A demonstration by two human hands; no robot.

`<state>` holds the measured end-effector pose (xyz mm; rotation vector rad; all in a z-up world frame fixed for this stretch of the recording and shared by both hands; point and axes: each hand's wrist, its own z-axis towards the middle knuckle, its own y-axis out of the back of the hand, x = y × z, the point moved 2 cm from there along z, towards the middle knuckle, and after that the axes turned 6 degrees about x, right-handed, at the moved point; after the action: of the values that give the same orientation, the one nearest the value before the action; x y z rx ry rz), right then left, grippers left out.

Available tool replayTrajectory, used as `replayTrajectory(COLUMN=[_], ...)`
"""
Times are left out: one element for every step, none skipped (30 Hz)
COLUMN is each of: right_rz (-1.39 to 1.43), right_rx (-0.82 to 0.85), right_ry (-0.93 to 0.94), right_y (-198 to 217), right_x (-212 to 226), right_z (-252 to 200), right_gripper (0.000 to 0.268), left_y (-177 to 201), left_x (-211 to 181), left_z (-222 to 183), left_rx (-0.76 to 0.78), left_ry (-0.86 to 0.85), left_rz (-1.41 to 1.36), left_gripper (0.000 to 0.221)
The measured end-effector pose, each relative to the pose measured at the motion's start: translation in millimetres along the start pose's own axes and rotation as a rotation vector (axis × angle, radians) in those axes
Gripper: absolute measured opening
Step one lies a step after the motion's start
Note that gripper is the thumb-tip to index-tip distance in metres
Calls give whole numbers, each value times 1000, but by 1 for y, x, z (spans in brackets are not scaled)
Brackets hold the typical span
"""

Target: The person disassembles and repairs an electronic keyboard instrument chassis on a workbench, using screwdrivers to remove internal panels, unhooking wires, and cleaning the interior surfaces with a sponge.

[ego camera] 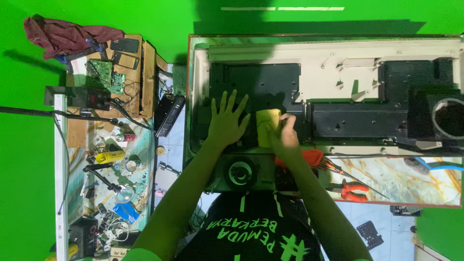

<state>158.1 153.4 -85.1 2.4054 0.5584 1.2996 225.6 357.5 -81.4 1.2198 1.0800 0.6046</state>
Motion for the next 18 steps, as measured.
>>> replayTrajectory(right_rz=[-15, -30, -46, -50, -53, -57, 45, 147, 250, 147, 45, -58, -64, -69, -76, -41, -3, 34], right_rx=[-23, -46, -64, -74, -83, -91, -66, -40, -13, -44, -76, -108, -111, -115, -109, -101, -111, -120], right_ry=[75, 150, 222, 255, 290, 325, 342, 358, 370, 424, 475, 525, 505, 485, 466, 439, 426, 412], right_y=[-3, -8, -12, -15, -18, -20, -23, -26, -28, -33, -39, -43, -47, -52, -56, -57, -55, -53], right_x=[1, 3, 5, 6, 7, 8, 9, 9, 9, 10, 11, 13, 14, 17, 17, 17, 23, 29], right_z=[7, 14, 18, 21, 24, 24, 25, 22, 18, 15, 11, 11, 12, 16, 20, 27, 45, 60], right_gripper=[58, 55, 53, 52, 51, 51, 57, 64, 70, 64, 58, 53, 53, 53, 54, 52, 51, 50], left_y=[1, 1, 2, 3, 4, 6, 7, 9, 10, 12, 12, 13, 14, 15, 13, 12, 13, 15], left_x=[0, 0, -1, -1, -1, -2, -2, -3, -3, -3, -3, -2, -2, -2, -3, -6, -5, -4], left_z=[1, 2, 1, 1, 1, 1, 3, 4, 4, 5, 5, 6, 5, 4, 1, -4, 0, 4], left_rx=[10, 20, 33, 27, 18, 9, 10, 11, 15, 11, 9, 7, 24, 41, 59, 53, 31, 9], left_ry=[11, 22, 37, 30, 23, 17, 18, 20, 21, 14, 6, -2, 3, 8, 23, 22, 7, -8], left_rz=[-5, -10, -16, -8, 0, 9, -3, -15, -28, -26, -24, -22, -34, -45, -58, -53, -40, -27], left_gripper=[64, 64, 63, 62, 60, 58, 58, 58, 58, 58, 58, 59, 58, 58, 57, 57, 57, 57])
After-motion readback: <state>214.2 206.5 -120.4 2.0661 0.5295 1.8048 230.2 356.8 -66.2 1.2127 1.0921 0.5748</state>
